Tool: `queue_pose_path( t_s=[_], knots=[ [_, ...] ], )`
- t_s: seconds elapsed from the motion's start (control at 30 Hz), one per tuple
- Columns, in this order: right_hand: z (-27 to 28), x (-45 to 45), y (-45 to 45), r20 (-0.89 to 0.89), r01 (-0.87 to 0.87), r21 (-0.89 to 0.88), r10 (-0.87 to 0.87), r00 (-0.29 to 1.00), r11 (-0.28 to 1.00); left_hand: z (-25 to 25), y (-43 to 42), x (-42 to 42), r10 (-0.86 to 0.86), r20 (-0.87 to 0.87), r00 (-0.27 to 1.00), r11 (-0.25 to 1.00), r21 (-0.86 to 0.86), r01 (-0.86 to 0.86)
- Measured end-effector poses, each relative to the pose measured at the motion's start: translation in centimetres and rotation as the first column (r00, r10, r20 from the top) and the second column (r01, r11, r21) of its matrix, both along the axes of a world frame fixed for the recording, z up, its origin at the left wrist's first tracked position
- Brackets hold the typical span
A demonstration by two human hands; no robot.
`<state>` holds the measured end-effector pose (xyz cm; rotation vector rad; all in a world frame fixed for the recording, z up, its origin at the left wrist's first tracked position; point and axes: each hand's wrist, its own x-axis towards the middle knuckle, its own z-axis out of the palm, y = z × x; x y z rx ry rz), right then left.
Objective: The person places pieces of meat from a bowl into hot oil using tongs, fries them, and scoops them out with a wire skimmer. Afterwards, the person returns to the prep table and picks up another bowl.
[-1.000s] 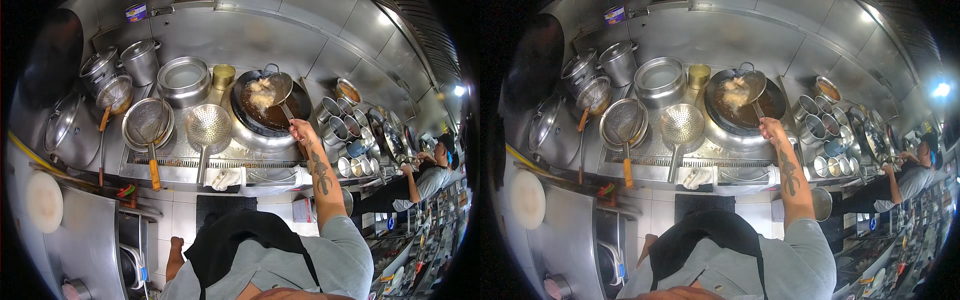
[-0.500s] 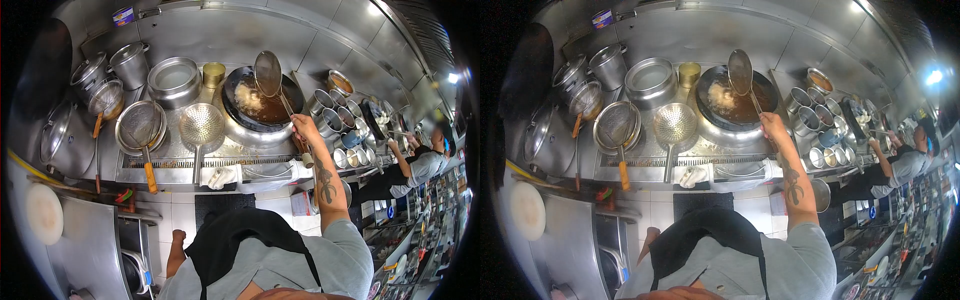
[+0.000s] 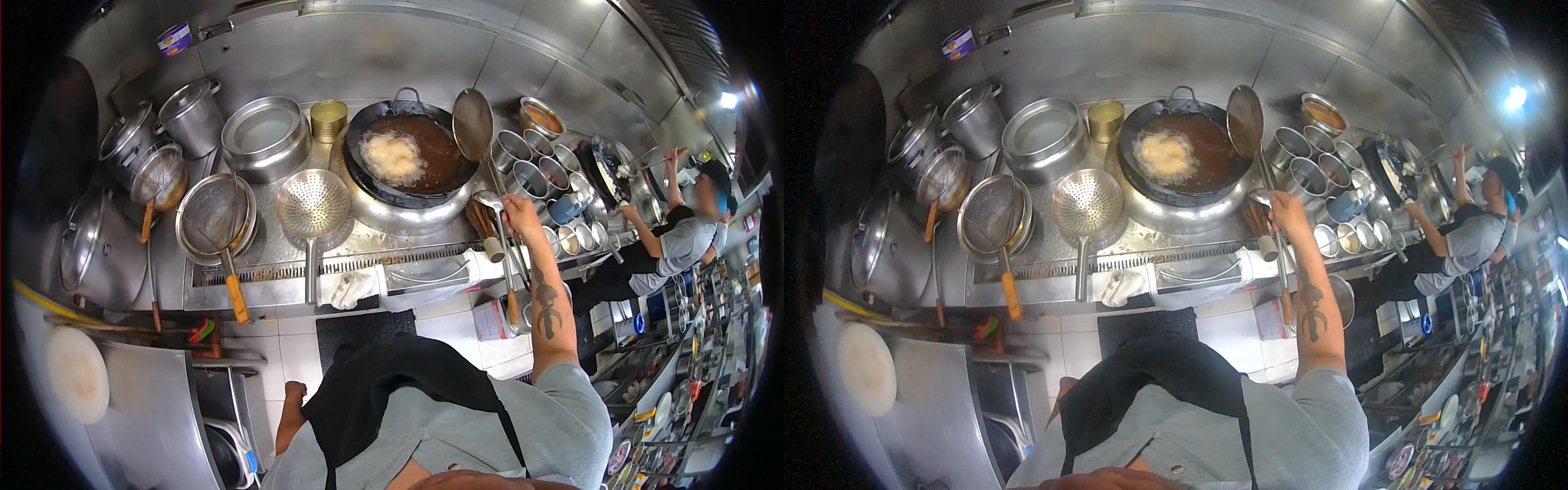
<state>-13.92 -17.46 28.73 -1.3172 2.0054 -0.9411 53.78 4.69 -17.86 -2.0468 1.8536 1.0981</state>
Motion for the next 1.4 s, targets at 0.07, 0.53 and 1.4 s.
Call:
queue_pose_path(
  t_s=[0.07,0.53,1.4],
  knots=[
    [-1.4,-0.3,0.5,0.058,0.014,0.008,-0.015,0.998,1.000,-0.6,-1.1,-1.0,-0.028,0.107,0.994,1.000,0.003,0.028],
    [-3.8,3.7,0.1,0.786,-0.082,0.138,-0.059,0.616,0.987,0.5,-1.4,-1.0,-0.512,0.322,0.796,0.849,0.050,0.526],
    [-2.4,8.1,-0.7,0.239,-0.119,-0.020,0.120,0.964,0.993,0.1,-1.0,-0.4,-0.366,0.220,0.904,0.930,0.054,0.363]
  ],
)
